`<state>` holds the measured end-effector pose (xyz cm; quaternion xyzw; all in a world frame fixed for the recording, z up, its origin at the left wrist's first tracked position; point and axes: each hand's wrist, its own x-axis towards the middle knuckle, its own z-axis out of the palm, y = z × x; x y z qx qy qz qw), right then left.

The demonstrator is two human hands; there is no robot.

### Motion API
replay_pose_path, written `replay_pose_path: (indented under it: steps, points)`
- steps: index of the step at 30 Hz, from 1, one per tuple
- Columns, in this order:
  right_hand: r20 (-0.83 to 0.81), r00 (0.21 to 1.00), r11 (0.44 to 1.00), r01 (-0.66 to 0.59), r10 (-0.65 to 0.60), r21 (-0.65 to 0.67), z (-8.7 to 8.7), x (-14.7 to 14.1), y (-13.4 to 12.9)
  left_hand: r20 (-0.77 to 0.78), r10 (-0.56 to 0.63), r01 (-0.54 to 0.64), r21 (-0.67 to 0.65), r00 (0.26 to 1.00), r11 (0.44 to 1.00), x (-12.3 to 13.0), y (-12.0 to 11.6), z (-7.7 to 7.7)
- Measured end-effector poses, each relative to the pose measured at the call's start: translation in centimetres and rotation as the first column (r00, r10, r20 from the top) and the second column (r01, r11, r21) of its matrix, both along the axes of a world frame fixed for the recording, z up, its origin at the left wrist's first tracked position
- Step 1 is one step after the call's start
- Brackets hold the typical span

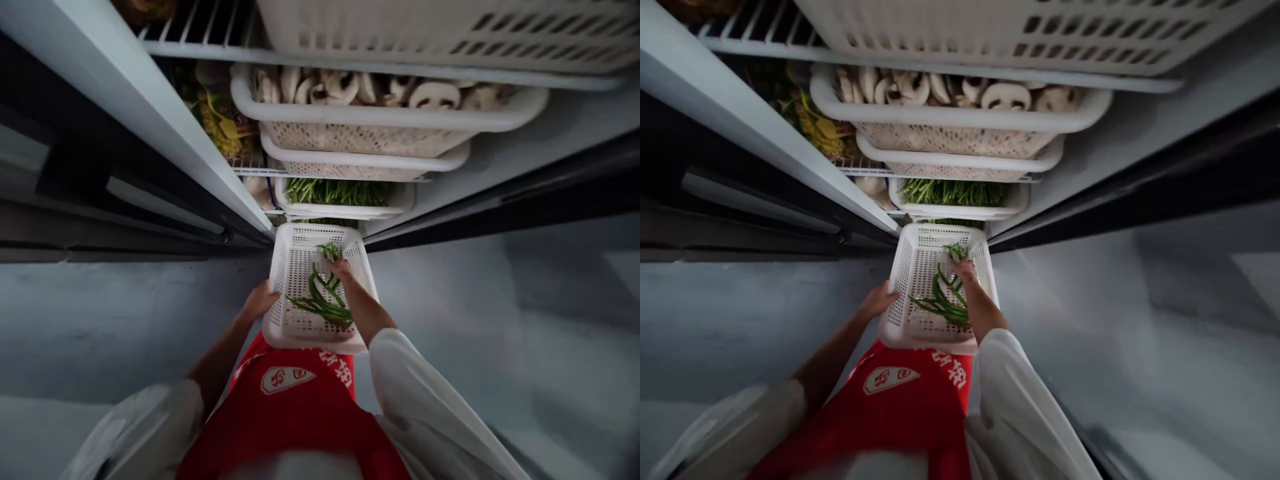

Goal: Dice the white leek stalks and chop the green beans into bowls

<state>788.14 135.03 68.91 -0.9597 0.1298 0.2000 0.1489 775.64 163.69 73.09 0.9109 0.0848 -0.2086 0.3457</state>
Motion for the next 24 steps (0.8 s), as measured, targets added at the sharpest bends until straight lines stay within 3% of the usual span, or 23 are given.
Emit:
replay_pose_path:
  steps: [4, 7, 12, 16, 19, 24]
  points:
    - [-0.05, 0.999, 0.996, -0.01, 0.006, -0.092, -1.9, 1.2, 2.4, -0.021, 0.011, -0.011, 0.009, 1.0, 1.0, 0.1, -0.4, 0.6]
    - [-0.077, 0.996, 0.994, -0.057, 0.05, -0.092, -2.0, 1.6, 2.4, -0.025, 0.017, -0.017, -0.013, 1.0, 1.0, 0.1, -0.3, 0.4]
    - [-0.065, 0.973, 0.975, -0.221, 0.22, -0.015, 0.6, 3.0, -1.1, -0.023, -0.004, 0.003, -0.043, 1.0, 0.999, 0.0, 0.0, -0.7]
    - [-0.042, 0.906, 0.905, -0.418, 0.422, 0.082, 2.1, 2.7, -2.2, -0.029, -0.001, 0.0, -0.039, 1.0, 0.999, 0.1, -0.1, -1.0]
    - [-0.05, 0.875, 0.876, -0.48, 0.482, 0.048, 1.1, 1.2, -0.2, -0.033, -0.007, 0.005, -0.051, 0.999, 0.999, 0.0, -0.2, -0.8]
    - [-0.021, 0.892, 0.883, -0.45, 0.452, -0.131, -1.4, 0.1, 3.7, -0.015, 0.001, -0.002, -0.066, 1.0, 0.998, -0.2, -0.3, -0.1]
